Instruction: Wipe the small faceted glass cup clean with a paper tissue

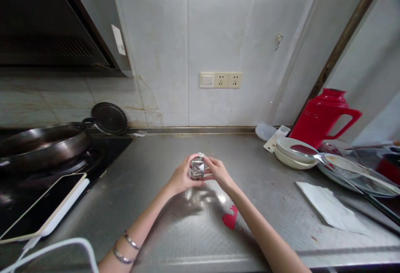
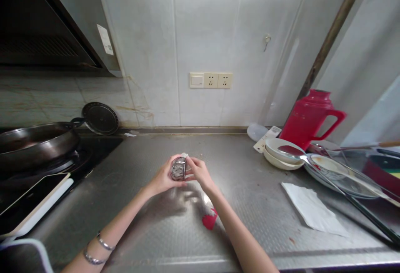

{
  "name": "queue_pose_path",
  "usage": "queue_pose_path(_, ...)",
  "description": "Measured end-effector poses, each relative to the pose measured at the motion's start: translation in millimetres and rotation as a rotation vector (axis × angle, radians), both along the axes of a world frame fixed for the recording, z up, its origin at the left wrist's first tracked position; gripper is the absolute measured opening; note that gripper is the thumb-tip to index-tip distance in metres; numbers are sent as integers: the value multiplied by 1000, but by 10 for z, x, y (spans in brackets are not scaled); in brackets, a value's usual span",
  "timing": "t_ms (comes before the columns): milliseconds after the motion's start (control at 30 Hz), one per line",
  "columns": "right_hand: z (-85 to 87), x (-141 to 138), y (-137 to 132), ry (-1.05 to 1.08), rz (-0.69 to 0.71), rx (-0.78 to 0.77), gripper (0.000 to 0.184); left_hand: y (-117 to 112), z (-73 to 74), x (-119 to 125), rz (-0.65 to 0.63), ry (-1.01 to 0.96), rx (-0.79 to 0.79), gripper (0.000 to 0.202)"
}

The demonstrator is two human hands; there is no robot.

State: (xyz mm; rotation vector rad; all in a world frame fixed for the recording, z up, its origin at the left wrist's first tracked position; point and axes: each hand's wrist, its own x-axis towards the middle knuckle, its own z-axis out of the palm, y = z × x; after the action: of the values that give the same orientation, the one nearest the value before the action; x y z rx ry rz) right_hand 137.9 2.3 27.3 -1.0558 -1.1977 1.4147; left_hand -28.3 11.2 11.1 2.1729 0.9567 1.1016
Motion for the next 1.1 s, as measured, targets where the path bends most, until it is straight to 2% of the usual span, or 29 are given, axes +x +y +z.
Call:
queue_pose_path(167,-56,57,95,-181,-60,56,33,-40,27,40,-77,-125,-109,87)
queue_pose_path(233,-77,107,110,-350,-159,195,32,-46,15,45,-82,-154,-121,86)
queue_pose_path(333,-73,176,99,-636,-383,481,30,-43,-20,46,-50,-126,-111,86)
queue_pose_path(433,-31,181,58,-670,-454,681,30,-42,-55,57,-23,-70,-94,86)
queue_pose_path(533,10,120,-4,-552,-368,732,31,-41,-80,78,6,-66,-94,84)
queue_pose_path(667,31,39,-92,-468,-185,705,28,-30,-110,95,26,-75,-145,82)
queue_pose_path(867,27,5,-142,-359,-107,748,25,5,-149,116,20,-153,-70,79)
queue_pose_path(1000,57,16,-168,-334,-48,815,22,39,-162,129,13,-218,-155,77)
queue_pose_path(1100,83,38,-186,-316,6,800,22,59,-156,119,58,-228,-206,81)
